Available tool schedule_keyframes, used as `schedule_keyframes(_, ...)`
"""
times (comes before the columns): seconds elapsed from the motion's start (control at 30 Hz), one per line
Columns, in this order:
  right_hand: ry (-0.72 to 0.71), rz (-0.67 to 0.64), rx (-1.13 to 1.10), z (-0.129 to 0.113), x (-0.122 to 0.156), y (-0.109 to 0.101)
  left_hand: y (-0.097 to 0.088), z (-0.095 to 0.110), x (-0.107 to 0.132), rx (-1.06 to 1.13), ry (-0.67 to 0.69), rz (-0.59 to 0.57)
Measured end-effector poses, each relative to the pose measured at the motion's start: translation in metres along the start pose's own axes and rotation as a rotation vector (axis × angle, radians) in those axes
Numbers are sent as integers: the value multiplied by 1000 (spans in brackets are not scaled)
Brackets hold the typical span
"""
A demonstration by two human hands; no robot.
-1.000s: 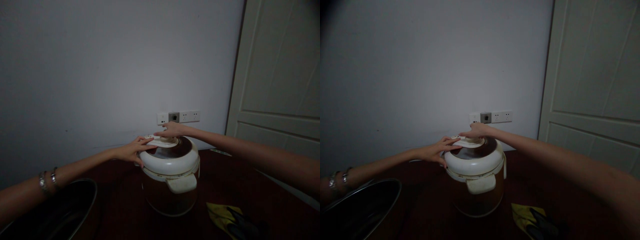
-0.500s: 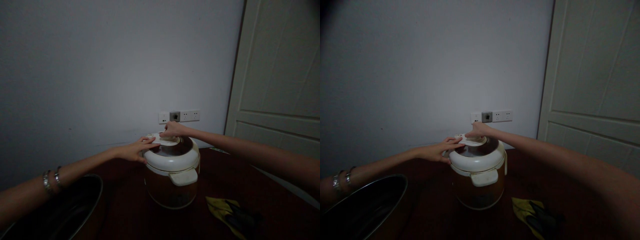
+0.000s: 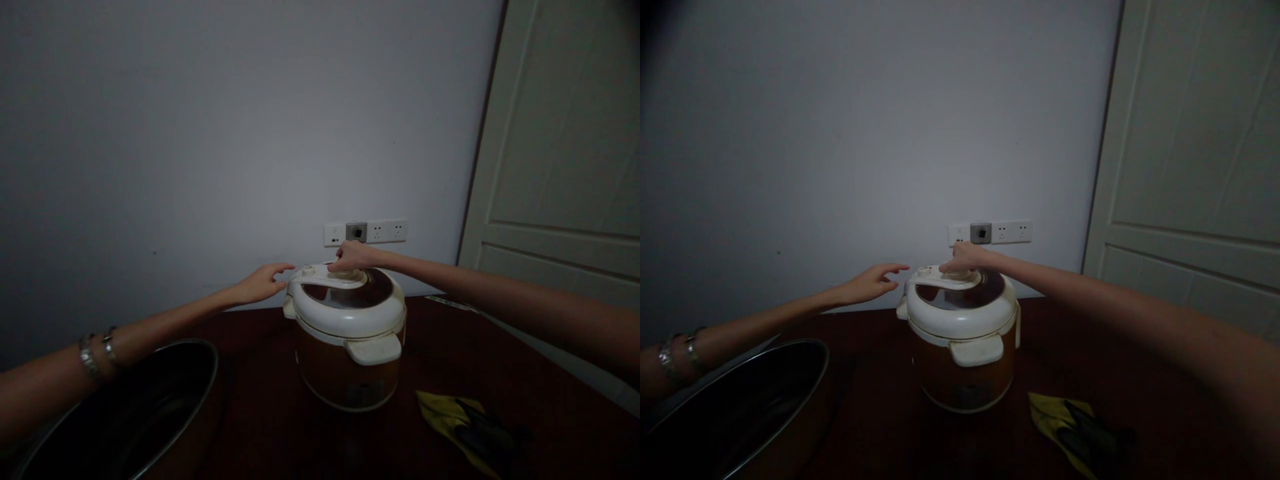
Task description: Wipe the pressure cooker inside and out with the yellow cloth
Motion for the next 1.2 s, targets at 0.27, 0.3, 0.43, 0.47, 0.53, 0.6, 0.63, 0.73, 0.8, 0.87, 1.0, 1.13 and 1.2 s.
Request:
schedule_keyframes(0.27, -35, 14, 58, -8, 7, 0, 22, -27, 15, 21, -166, -31)
schedule_keyframes(0.3, -35, 14, 58, -9, 8, 0, 24, -28, 17, 25, -165, -36)
schedule_keyframes(0.43, -23, 10, 39, -8, 8, -1, 25, -30, 24, 21, -103, -26)
schedule_keyframes(0.47, -20, 10, 34, -8, 8, -1, 25, -31, 26, 17, -89, -22)
schedule_keyframes(0.53, -18, 12, 31, -6, 7, 0, 23, -33, 29, 5, -74, -13)
schedule_keyframes(0.6, -18, 15, 36, -5, 6, 0, 21, -35, 31, -11, -79, -8)
schedule_keyframes(0.63, -20, 18, 41, -5, 6, 1, 20, -36, 32, -22, -89, -7)
schedule_keyframes(0.73, -33, 35, 64, -6, 7, 2, 19, -39, 35, -56, -173, -20)
schedule_keyframes(0.8, -43, 47, 81, -8, 9, 3, 20, -40, 37, -68, -224, -41)
schedule_keyframes(0.87, -49, 58, 96, -9, 12, 4, 23, -40, 39, -66, -241, -66)
schedule_keyframes(1.0, -42, 77, 122, -9, 19, 5, 31, -43, 39, -39, -231, -96)
schedule_keyframes(1.13, -15, 60, 135, -10, 23, 5, 35, -47, 26, 30, -194, -94)
schedule_keyframes(1.2, 10, 42, 144, -12, 27, 5, 37, -49, 15, 46, -180, -86)
Point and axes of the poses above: each hand's wrist, its own x-axis away from the middle knuckle, its own y-axis out of the palm, z = x × y, the point moved 4 cm from there along -x, towards the middle knuckle, and after that the axes turned 6 degrees about z, right-handed, at the moved point
